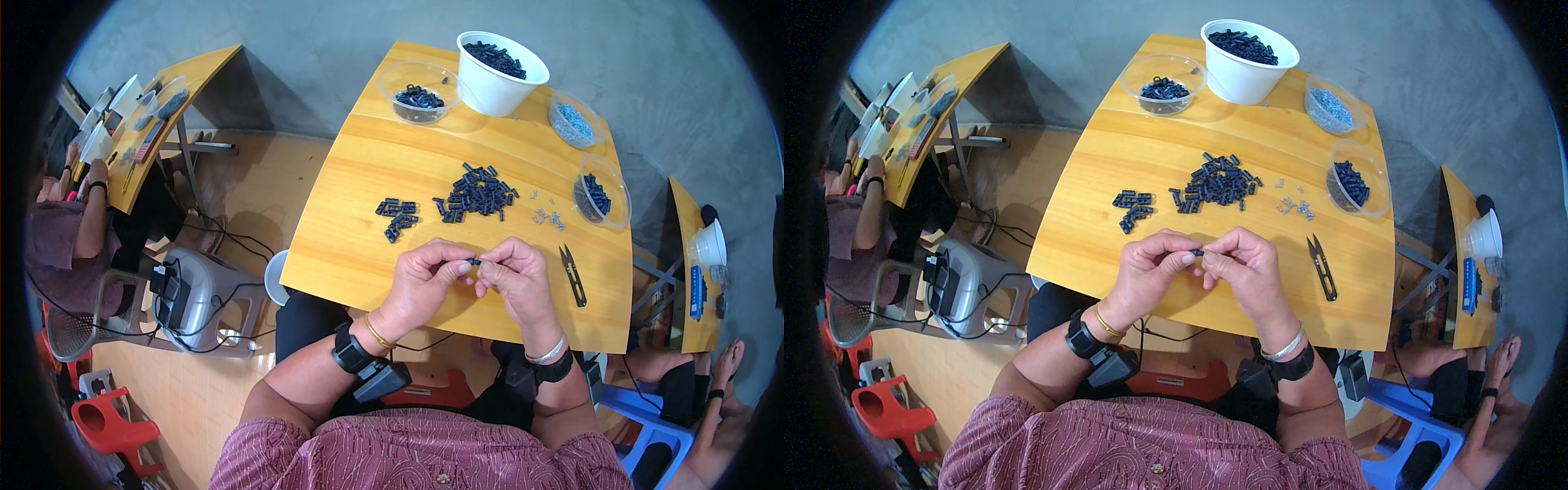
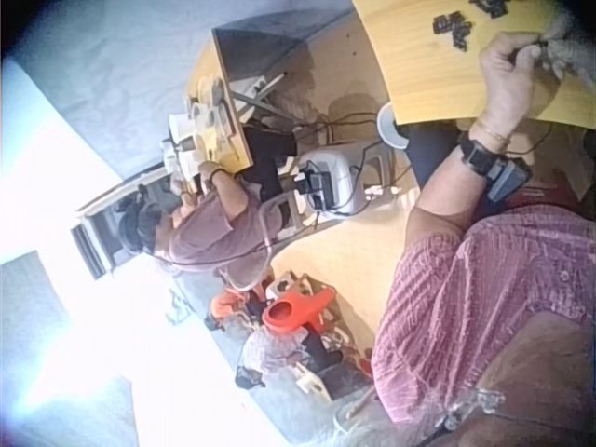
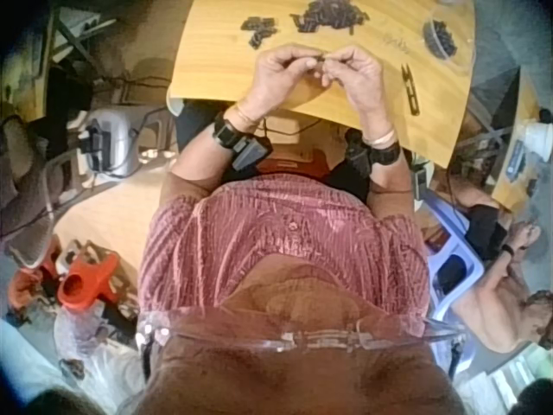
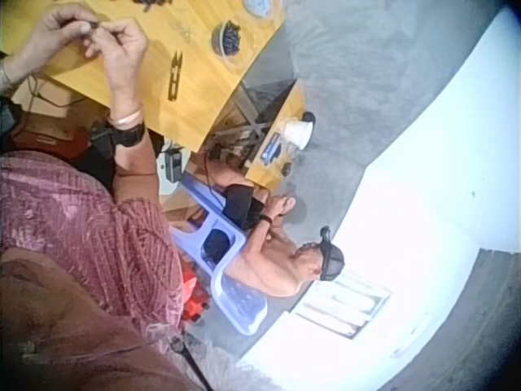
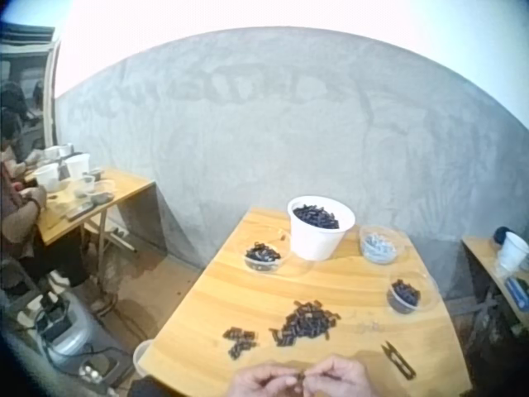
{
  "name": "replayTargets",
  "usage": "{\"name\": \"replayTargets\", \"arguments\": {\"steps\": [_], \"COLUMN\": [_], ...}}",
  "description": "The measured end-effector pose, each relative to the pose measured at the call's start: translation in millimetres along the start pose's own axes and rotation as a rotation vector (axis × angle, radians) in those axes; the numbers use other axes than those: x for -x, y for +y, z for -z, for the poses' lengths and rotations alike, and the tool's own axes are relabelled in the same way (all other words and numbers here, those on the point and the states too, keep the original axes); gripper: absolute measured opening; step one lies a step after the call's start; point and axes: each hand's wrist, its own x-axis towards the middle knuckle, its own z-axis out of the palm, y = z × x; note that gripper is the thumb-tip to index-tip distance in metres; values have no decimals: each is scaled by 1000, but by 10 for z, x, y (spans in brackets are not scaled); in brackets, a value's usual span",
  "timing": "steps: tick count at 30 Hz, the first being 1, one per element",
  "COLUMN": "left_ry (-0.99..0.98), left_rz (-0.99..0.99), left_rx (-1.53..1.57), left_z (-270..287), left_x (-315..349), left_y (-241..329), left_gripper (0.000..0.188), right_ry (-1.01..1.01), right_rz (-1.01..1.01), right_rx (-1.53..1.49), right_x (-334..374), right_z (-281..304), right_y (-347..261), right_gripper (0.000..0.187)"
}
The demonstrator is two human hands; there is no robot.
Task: Manually assembling small plastic sleeves and pins at a workshop table.
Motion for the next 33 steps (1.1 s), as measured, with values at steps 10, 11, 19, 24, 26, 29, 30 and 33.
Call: {"name": "replayTargets", "arguments": {"steps": [10,11,19,24,26,29,30,33], "left_ry": [30,29,42,39,37,31,24,9], "left_rz": [9,9,-64,-96,-83,-104,-106,-108], "left_rx": [11,12,-168,-199,-202,-230,-244,-260], "left_z": [-8,-12,-5,-13,-24,-18,-14,-13], "left_x": [-10,-10,3,-1,0,-1,3,7], "left_y": [-9,-11,-21,-32,-34,-59,-61,-54], "left_gripper": [10,10,11,11,10,11,11,11], "right_ry": [47,47,33,15,16,11,10,7], "right_rz": [-6,-6,14,1,31,62,61,97], "right_rx": [28,32,145,131,236,288,287,366], "right_x": [1,3,15,33,48,66,72,80], "right_z": [-17,-12,-4,15,7,-16,-19,-9], "right_y": [-6,-6,-27,-40,-63,-78,-75,-60], "right_gripper": [2,2,2,2,2,2,2,2]}}
